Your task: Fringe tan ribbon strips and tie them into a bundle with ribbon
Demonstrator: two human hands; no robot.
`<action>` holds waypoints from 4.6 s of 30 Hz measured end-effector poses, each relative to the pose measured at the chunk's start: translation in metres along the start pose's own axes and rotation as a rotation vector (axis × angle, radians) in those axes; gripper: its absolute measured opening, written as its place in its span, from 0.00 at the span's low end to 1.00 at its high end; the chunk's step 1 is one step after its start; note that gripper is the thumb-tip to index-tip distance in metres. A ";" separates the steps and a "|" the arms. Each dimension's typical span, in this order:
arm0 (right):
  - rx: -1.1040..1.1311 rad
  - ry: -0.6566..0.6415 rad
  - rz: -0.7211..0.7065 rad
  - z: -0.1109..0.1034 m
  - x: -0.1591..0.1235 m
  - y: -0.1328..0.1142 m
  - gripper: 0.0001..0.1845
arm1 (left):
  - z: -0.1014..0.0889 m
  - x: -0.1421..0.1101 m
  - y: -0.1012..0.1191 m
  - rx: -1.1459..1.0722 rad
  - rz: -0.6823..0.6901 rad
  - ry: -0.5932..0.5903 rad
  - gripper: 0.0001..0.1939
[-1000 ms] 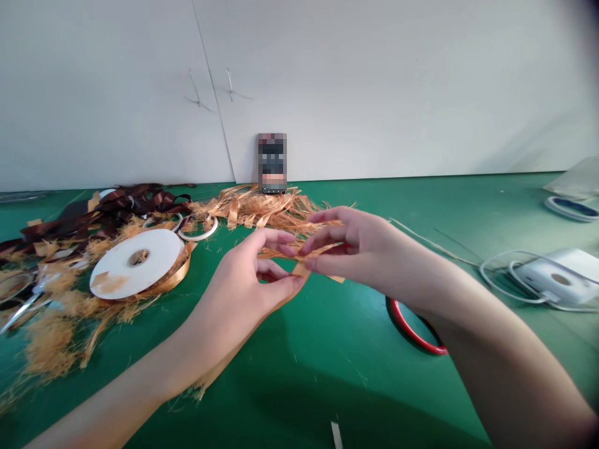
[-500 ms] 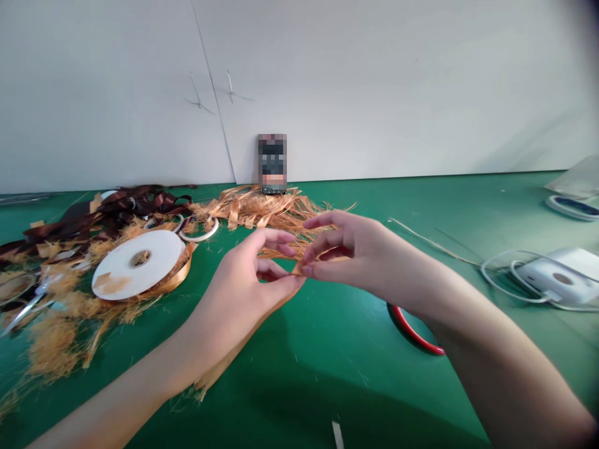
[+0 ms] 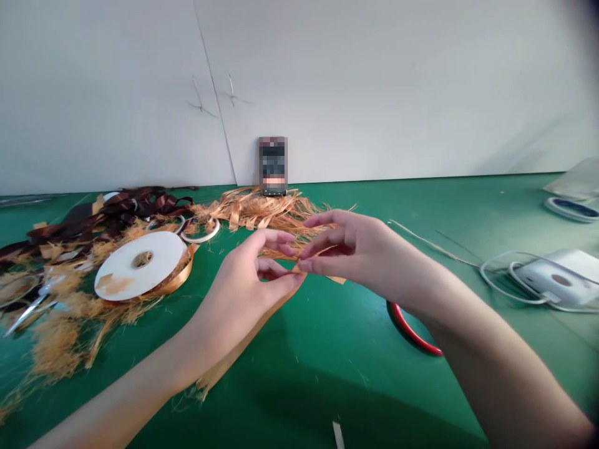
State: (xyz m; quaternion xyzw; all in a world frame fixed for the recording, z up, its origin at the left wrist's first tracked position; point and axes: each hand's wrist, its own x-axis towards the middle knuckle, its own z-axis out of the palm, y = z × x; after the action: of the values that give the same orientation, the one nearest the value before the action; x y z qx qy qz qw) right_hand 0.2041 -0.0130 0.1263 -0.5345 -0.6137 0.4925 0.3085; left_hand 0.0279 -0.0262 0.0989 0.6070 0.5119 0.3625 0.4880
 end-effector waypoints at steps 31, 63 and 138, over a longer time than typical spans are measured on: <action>0.233 0.173 -0.101 0.005 -0.002 -0.004 0.22 | -0.006 -0.002 0.005 -0.085 0.060 0.073 0.12; 0.473 0.089 -0.063 0.013 0.000 0.004 0.16 | -0.004 -0.005 0.006 -0.124 0.006 0.015 0.15; 0.489 0.070 -0.056 0.016 -0.005 -0.002 0.25 | -0.014 -0.002 0.006 -0.211 0.176 0.213 0.06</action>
State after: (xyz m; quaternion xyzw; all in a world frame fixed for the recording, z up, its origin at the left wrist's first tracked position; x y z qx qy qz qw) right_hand 0.1905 -0.0219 0.1241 -0.4435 -0.4795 0.5988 0.4634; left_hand 0.0163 -0.0251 0.1080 0.5534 0.4645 0.5177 0.4583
